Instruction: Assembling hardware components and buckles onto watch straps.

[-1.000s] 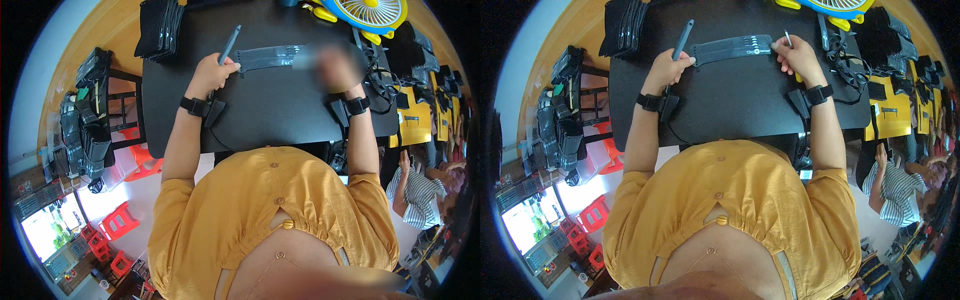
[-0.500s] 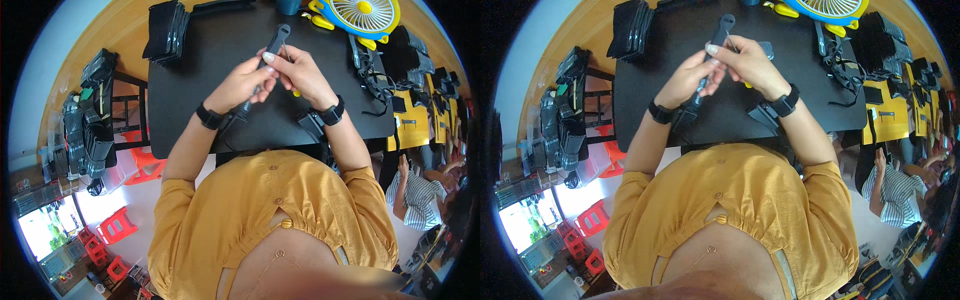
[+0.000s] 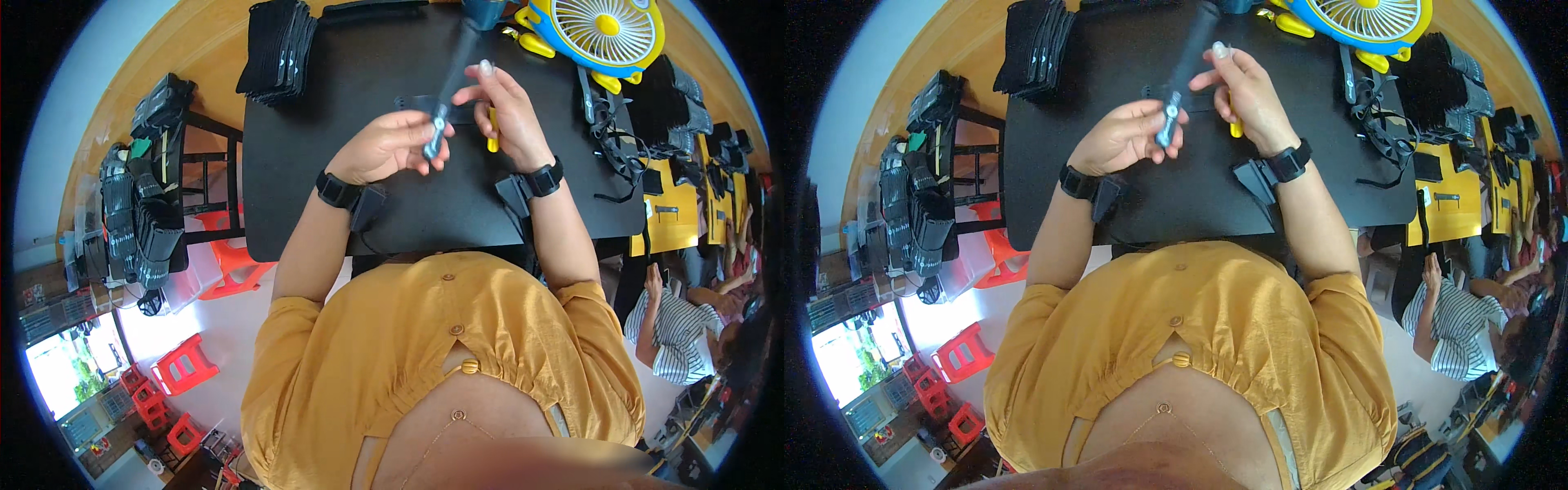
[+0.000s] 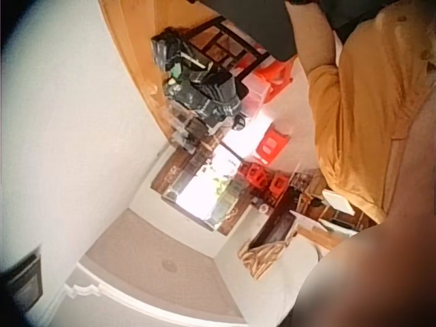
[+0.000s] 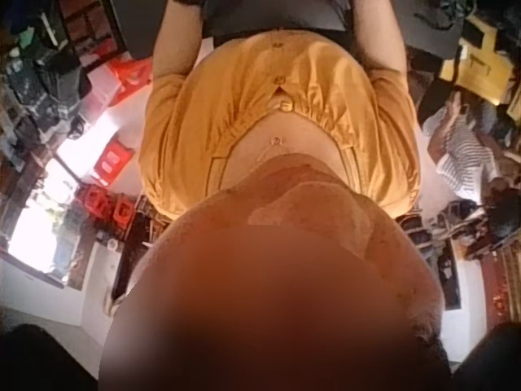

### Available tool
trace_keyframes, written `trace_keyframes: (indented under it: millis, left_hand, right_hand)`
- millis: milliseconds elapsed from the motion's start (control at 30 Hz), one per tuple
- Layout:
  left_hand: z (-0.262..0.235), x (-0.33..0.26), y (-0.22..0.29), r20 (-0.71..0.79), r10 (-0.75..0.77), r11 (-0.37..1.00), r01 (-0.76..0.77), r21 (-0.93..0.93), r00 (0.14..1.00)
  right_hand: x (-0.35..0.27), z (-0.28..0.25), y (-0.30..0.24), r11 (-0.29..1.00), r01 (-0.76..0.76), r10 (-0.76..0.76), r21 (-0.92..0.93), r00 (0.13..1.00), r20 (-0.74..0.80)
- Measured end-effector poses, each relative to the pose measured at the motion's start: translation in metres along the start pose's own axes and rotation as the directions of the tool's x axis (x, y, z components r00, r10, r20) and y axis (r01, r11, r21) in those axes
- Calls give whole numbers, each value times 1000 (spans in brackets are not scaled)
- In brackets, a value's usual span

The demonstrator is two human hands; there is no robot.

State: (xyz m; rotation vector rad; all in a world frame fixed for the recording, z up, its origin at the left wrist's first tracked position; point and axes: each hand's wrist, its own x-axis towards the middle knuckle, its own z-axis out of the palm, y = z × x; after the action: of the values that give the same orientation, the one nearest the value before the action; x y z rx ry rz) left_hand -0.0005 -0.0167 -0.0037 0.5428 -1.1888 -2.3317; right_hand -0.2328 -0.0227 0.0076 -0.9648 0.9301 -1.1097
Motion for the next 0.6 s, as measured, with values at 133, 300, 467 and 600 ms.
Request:
trace_keyframes:
  millis: [133, 300, 467, 600]
  left_hand:
    - [-11, -1, 0, -281, 216, 967, -244, -69, 935]
    - [-13, 0, 0, -406, 253, 936, -329, -129, 878]
    - [-12, 2, -7, -359, 271, 933, -336, -132, 893]
    - [-10, 4, -12, -380, 257, 930, -334, -153, 889]
  right_hand:
    - [-8, 15, 4, 975, 29, -37, -221, 999, -30]
    - [-19, 32, 18, 792, 222, -134, -569, 972, 193]
    - [-25, 38, 17, 703, 324, -223, -633, 946, 236]
    - [-25, 38, 19, 683, 342, -244, -646, 940, 239]
